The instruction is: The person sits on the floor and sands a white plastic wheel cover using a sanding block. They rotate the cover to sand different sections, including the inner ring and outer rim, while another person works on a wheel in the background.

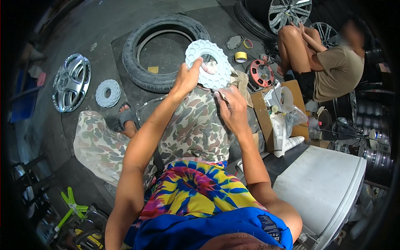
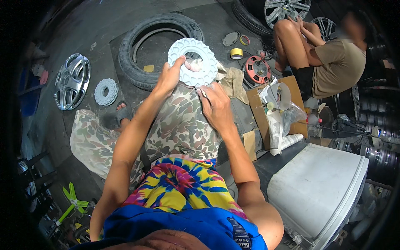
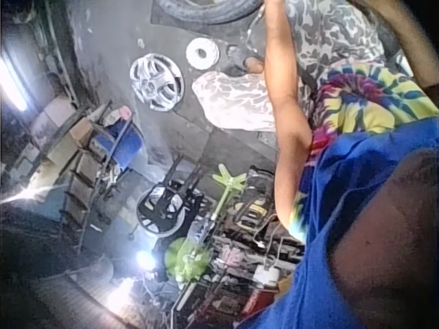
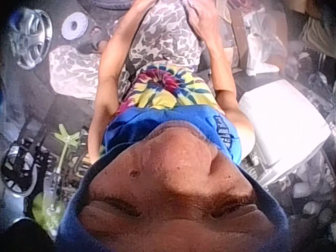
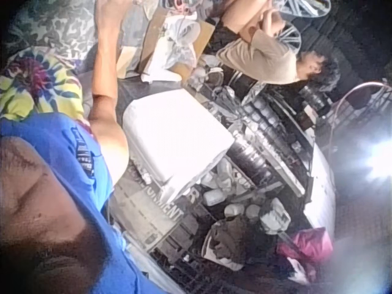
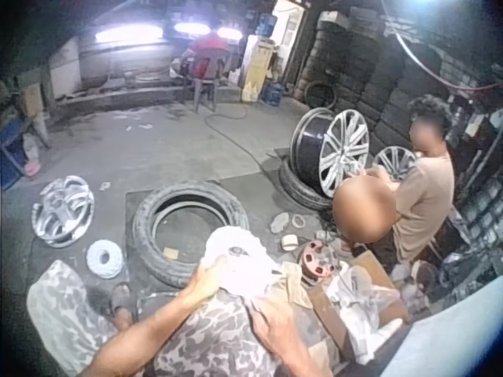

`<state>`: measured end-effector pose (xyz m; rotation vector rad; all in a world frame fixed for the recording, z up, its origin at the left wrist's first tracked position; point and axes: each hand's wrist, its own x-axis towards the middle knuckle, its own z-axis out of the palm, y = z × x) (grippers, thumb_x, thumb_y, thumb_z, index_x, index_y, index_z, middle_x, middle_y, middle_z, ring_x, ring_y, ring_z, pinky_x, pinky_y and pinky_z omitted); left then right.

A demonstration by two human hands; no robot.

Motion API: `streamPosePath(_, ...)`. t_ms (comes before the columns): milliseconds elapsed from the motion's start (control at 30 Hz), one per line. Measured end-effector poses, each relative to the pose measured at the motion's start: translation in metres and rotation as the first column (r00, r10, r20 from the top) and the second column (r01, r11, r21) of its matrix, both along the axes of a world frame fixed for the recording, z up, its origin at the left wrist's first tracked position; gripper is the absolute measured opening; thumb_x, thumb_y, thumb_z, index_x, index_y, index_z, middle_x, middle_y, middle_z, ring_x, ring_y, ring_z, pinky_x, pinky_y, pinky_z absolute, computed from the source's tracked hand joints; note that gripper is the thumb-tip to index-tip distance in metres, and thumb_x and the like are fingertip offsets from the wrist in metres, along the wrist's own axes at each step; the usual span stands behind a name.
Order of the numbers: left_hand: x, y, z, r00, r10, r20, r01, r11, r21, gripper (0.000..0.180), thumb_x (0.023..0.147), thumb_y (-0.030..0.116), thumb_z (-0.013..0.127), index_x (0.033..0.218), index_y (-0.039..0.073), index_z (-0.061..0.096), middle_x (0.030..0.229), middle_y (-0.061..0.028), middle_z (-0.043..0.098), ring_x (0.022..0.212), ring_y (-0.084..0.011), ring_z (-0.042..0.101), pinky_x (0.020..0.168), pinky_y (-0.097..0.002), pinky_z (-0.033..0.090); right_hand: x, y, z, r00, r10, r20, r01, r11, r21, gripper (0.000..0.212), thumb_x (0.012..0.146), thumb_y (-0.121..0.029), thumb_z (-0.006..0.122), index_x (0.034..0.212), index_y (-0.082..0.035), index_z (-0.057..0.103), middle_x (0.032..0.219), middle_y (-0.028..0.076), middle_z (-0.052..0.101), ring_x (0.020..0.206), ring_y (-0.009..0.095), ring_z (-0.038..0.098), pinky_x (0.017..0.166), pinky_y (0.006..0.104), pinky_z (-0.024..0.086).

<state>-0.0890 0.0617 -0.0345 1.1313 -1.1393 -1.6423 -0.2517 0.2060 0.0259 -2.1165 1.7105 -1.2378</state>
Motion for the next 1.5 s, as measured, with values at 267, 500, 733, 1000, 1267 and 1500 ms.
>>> streamPosePath(267,-0.001,0.005,0.005,0.997,0.076,0.010,-0.075,0.996,-0.040,0.053,0.112,0.040,0.057,0.097,-0.003,0.084,0.090,-0.0210,0.082,0.093,-0.0276,0.076,0.094,-0.0427,0.057,0.005,0.003,0.000,0.957,0.014,0.289,-0.087,0.967,0.240,0.014,0.102,0.000,0.076,0.114,0.003,0.082,0.101,0.016,0.076,0.091,0.030,0.073,0.081,0.0360,0.056)
streamPosePath(500,0.001,0.001,0.001,0.996,0.003,0.086,0.002,0.998,-0.059,0.045,0.113,0.035,0.061,0.102,-0.005,0.080,0.097,-0.0140,0.082,0.090,-0.0201,0.076,0.086,-0.0353,0.059,-0.003,-0.007,0.003,0.995,0.046,-0.092,-0.047,0.999,0.000,0.021,0.094,0.004,0.082,0.115,0.004,0.078,0.096,0.020,0.071,0.086,0.041,0.070,0.076,0.0443,0.056)
streamPosePath(733,0.003,0.001,0.006,0.995,0.009,0.101,-0.001,0.997,-0.080,0.047,0.113,0.035,0.060,0.101,-0.005,0.081,0.097,-0.0150,0.082,0.089,-0.0200,0.076,0.085,-0.0355,0.059,-0.014,0.002,0.003,1.000,0.004,-0.002,-0.004,0.998,0.066,0.020,0.096,0.002,0.082,0.115,0.003,0.079,0.096,0.018,0.072,0.086,0.036,0.073,0.079,0.0422,0.057)
streamPosePath(1000,0.000,0.003,0.007,0.992,0.004,0.123,0.010,0.994,-0.111,0.049,0.115,0.037,0.058,0.094,-0.004,0.078,0.098,-0.0142,0.083,0.090,-0.0195,0.075,0.087,-0.0341,0.058,-0.004,0.005,0.013,0.986,-0.080,0.146,0.075,0.996,0.039,0.015,0.097,0.001,0.083,0.111,0.005,0.081,0.094,0.017,0.073,0.084,0.031,0.072,0.076,0.0385,0.056)
streamPosePath(1267,0.002,0.005,0.009,0.984,0.014,0.175,0.008,0.992,-0.127,0.048,0.114,0.037,0.057,0.096,-0.001,0.078,0.096,-0.0125,0.082,0.091,-0.0207,0.074,0.090,-0.0373,0.057,-0.001,0.000,-0.011,0.996,-0.046,0.071,0.043,0.998,0.051,0.022,0.097,0.003,0.081,0.119,0.003,0.080,0.100,0.019,0.069,0.086,0.037,0.069,0.077,0.0436,0.055)
streamPosePath(1500,0.001,0.008,0.015,0.981,0.008,0.192,0.016,0.992,-0.127,0.050,0.114,0.040,0.059,0.098,-0.003,0.080,0.096,-0.0127,0.083,0.092,-0.0194,0.074,0.089,-0.0369,0.057,0.011,-0.025,0.001,0.990,0.034,0.134,-0.042,0.997,0.061,0.014,0.099,0.002,0.076,0.113,0.004,0.076,0.097,0.019,0.066,0.086,0.038,0.068,0.077,0.0440,0.054)
